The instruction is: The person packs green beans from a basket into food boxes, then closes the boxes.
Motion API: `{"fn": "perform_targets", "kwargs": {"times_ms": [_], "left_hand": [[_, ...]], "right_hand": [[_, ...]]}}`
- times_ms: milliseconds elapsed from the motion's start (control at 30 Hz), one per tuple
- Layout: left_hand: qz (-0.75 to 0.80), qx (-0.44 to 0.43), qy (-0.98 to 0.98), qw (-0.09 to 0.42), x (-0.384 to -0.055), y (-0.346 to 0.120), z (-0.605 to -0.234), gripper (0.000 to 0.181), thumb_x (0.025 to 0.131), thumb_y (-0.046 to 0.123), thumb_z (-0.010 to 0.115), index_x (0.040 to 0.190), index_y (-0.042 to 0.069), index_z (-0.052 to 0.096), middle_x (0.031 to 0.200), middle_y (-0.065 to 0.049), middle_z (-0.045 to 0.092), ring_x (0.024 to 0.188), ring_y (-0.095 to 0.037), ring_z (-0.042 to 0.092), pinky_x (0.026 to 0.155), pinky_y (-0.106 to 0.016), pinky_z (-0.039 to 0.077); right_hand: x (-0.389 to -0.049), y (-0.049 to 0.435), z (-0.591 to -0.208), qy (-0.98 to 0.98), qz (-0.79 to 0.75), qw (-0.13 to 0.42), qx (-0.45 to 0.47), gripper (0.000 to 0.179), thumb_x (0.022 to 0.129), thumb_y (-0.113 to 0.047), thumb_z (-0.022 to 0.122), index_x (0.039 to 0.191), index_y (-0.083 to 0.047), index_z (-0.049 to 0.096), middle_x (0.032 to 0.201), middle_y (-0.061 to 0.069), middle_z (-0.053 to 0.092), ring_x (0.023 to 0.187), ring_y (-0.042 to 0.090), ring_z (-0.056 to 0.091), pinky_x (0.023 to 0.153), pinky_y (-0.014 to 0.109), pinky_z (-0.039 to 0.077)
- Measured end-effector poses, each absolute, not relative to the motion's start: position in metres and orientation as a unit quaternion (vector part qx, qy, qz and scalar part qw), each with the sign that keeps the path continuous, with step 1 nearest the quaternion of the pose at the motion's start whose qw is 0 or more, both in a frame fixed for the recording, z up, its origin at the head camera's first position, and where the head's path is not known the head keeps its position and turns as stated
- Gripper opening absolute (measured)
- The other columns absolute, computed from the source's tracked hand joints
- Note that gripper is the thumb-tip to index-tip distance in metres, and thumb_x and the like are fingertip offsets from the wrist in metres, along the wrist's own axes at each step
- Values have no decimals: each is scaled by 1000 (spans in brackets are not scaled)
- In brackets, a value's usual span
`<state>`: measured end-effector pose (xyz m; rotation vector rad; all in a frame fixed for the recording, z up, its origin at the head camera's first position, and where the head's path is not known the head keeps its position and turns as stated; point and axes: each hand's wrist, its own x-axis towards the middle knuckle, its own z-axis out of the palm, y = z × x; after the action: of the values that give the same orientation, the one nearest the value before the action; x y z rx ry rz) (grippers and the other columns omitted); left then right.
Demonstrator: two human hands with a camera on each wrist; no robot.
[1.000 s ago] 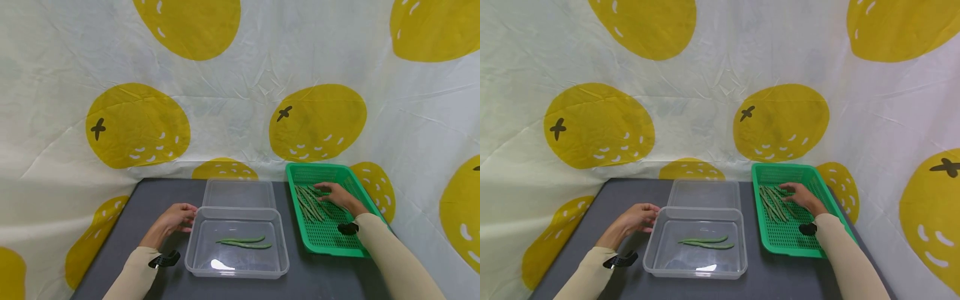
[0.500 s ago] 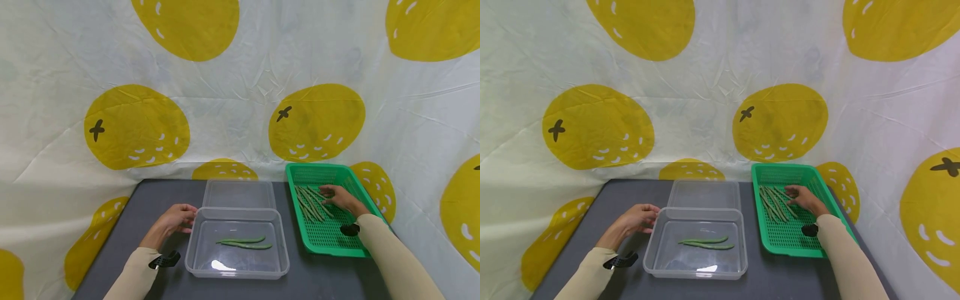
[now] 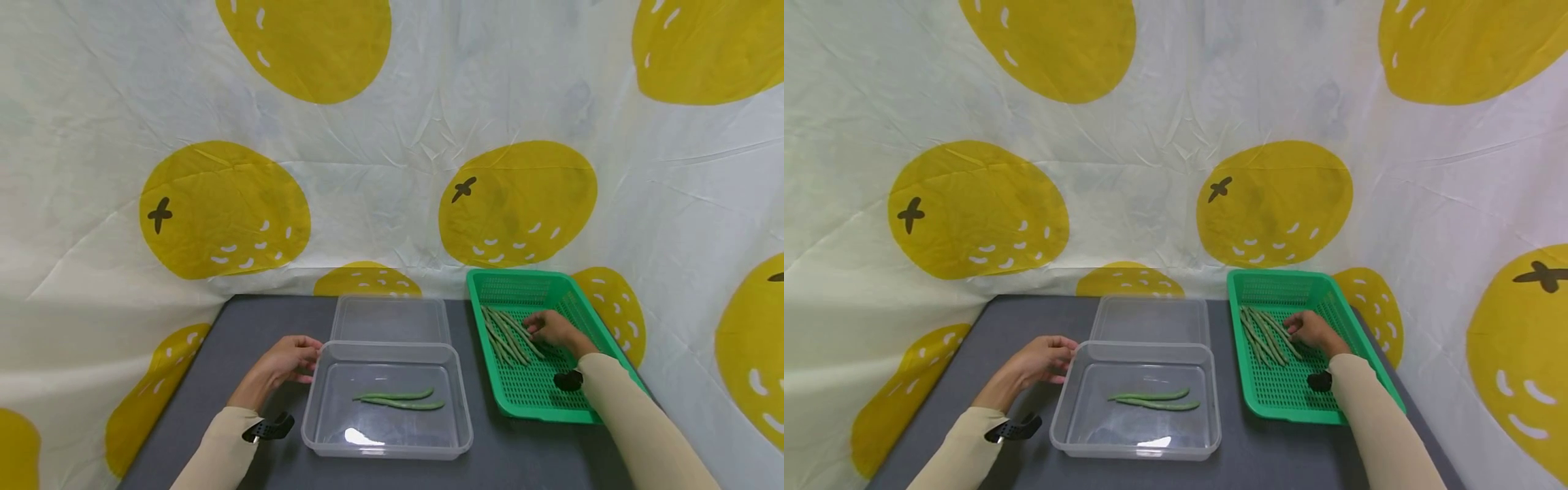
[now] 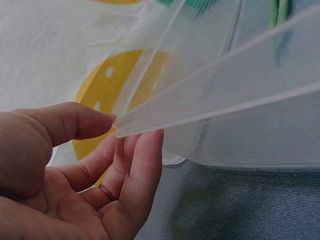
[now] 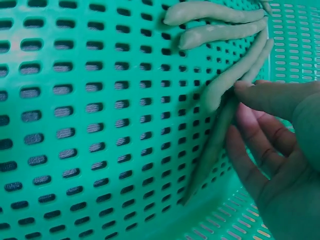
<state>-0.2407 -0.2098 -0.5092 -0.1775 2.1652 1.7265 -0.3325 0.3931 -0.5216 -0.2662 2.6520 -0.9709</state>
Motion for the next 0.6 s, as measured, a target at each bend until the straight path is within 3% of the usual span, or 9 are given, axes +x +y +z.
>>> {"fn": "perform_targets", "kwargs": {"times_ms": [367,600], "left_hand": [[614,-63,766,180,-242,-210,-510,29,96,8,61,120,-8,61,101,-18,69,77,-20,66,66,-41,61],[615,-64,765,181,-241,-211,-508,28,96,7,61,120,-8,61,101,-19,69,77,-20,66,66,-40,61]], "right_hand": [[-327,395,-508,927,-324,147,-117,34,100,5,50,130,19,54,119,34,63,97,32,63,72,38,51],[-323,392,-494,915,-354,140,-131,36,100,5,48,133,17,52,120,34,59,97,33,61,74,42,52]]}}
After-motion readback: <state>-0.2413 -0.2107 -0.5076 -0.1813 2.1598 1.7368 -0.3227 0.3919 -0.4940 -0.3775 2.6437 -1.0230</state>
